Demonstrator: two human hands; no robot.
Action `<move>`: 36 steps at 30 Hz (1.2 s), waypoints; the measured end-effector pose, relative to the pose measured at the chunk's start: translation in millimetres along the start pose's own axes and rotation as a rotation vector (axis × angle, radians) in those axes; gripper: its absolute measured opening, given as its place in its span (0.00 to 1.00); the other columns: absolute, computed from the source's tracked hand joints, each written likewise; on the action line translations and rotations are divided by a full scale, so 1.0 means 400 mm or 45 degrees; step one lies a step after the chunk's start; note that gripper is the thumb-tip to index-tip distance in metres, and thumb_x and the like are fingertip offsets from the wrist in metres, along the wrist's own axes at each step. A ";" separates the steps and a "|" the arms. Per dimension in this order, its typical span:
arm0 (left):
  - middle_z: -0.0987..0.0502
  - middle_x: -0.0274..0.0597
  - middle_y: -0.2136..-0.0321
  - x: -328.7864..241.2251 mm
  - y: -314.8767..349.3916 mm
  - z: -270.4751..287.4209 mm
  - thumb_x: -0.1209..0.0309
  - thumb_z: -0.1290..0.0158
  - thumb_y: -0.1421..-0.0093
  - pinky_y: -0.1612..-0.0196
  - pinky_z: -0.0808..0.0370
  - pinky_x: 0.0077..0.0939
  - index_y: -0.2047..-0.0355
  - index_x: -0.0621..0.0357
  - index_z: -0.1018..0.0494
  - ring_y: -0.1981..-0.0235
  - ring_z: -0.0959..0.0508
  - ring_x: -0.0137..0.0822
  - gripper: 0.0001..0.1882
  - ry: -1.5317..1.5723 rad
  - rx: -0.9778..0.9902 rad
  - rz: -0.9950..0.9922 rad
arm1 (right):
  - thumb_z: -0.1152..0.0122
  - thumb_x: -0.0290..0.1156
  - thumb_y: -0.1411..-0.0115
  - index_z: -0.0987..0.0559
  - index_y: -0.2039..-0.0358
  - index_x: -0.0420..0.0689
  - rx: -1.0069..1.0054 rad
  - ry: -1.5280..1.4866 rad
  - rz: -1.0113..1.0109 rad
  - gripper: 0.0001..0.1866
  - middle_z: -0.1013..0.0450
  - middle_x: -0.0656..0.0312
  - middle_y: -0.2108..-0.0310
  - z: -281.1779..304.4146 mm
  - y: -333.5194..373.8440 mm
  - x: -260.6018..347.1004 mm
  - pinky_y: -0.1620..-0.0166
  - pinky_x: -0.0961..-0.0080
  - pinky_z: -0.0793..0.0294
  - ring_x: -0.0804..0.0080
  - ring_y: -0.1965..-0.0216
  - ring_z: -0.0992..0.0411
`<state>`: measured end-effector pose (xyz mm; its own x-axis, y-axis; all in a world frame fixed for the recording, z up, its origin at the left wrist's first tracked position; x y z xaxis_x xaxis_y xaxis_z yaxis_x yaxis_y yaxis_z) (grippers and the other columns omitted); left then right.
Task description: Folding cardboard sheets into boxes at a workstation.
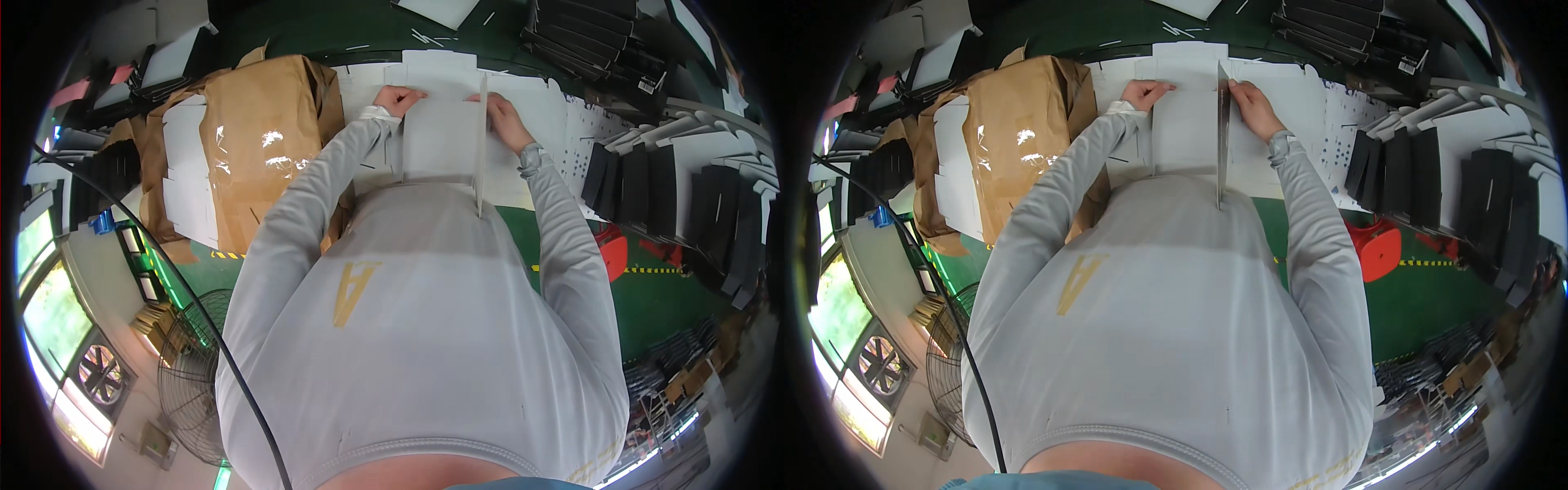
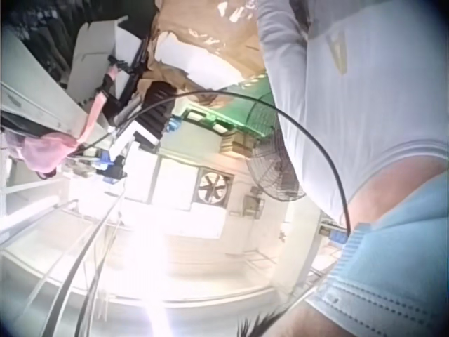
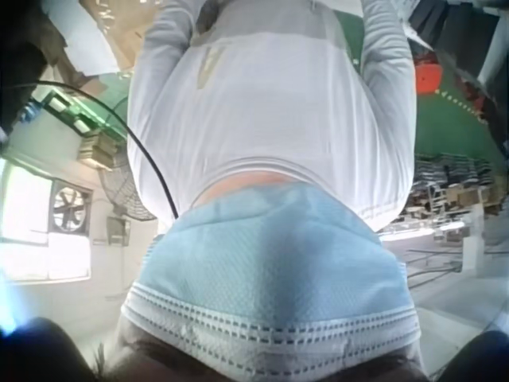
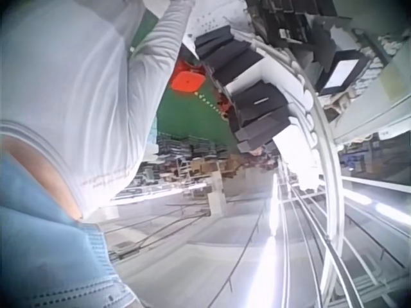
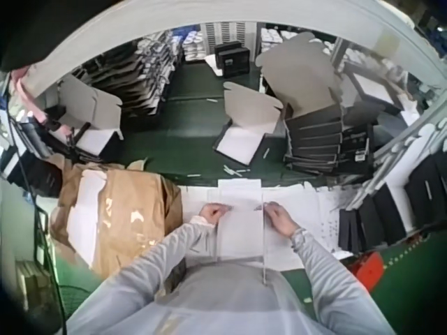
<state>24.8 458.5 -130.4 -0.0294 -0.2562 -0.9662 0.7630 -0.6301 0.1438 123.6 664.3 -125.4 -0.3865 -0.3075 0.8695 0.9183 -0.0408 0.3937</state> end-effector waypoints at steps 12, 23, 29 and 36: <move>0.38 0.45 0.53 -0.052 -0.093 0.056 0.52 0.36 0.60 0.46 0.38 0.38 0.46 0.54 0.36 0.50 0.36 0.46 0.41 -0.966 0.081 -0.187 | 0.67 0.41 0.33 0.25 0.56 0.46 0.035 -0.020 -0.160 0.20 0.29 0.66 0.65 -0.005 -0.002 0.021 0.62 0.81 0.32 0.80 0.66 0.34; 0.36 0.45 0.62 -0.124 -0.078 0.051 0.61 0.36 0.59 0.55 0.36 0.38 0.52 0.52 0.33 0.56 0.32 0.47 0.32 -0.998 0.276 -0.330 | 0.61 0.48 0.35 0.27 0.55 0.46 -0.181 -0.213 0.071 0.21 0.33 0.65 0.69 -0.016 0.021 0.079 0.68 0.83 0.35 0.80 0.71 0.37; 0.30 0.42 0.71 -0.215 0.075 -0.022 0.70 0.45 0.49 0.63 0.31 0.32 0.65 0.54 0.24 0.69 0.28 0.44 0.10 -0.898 0.092 -0.846 | 0.66 0.50 0.34 0.27 0.57 0.41 -0.352 -0.922 0.268 0.26 0.29 0.63 0.68 0.023 -0.054 0.070 0.53 0.80 0.38 0.75 0.63 0.33; 0.27 0.45 0.66 -0.168 0.001 0.042 0.42 0.42 0.56 0.59 0.31 0.35 0.65 0.53 0.23 0.66 0.27 0.46 0.29 -1.212 -0.078 -0.182 | 0.73 0.58 0.36 0.40 0.93 0.45 -0.206 -0.930 0.089 0.36 0.35 0.61 0.81 -0.010 -0.060 0.134 0.65 0.79 0.42 0.71 0.74 0.40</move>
<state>16.2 463.2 -61.9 -0.6152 -0.6844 -0.3913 0.7434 -0.6688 0.0010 81.1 645.1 -89.5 -0.2337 0.3922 0.8897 0.9220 -0.2011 0.3308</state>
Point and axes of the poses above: each hand's wrist, its own y-axis away from the middle knuckle, its own z-axis out of the back of the hand, x = y × z, the point moved 8 cm from there along -y, towards the middle knuckle
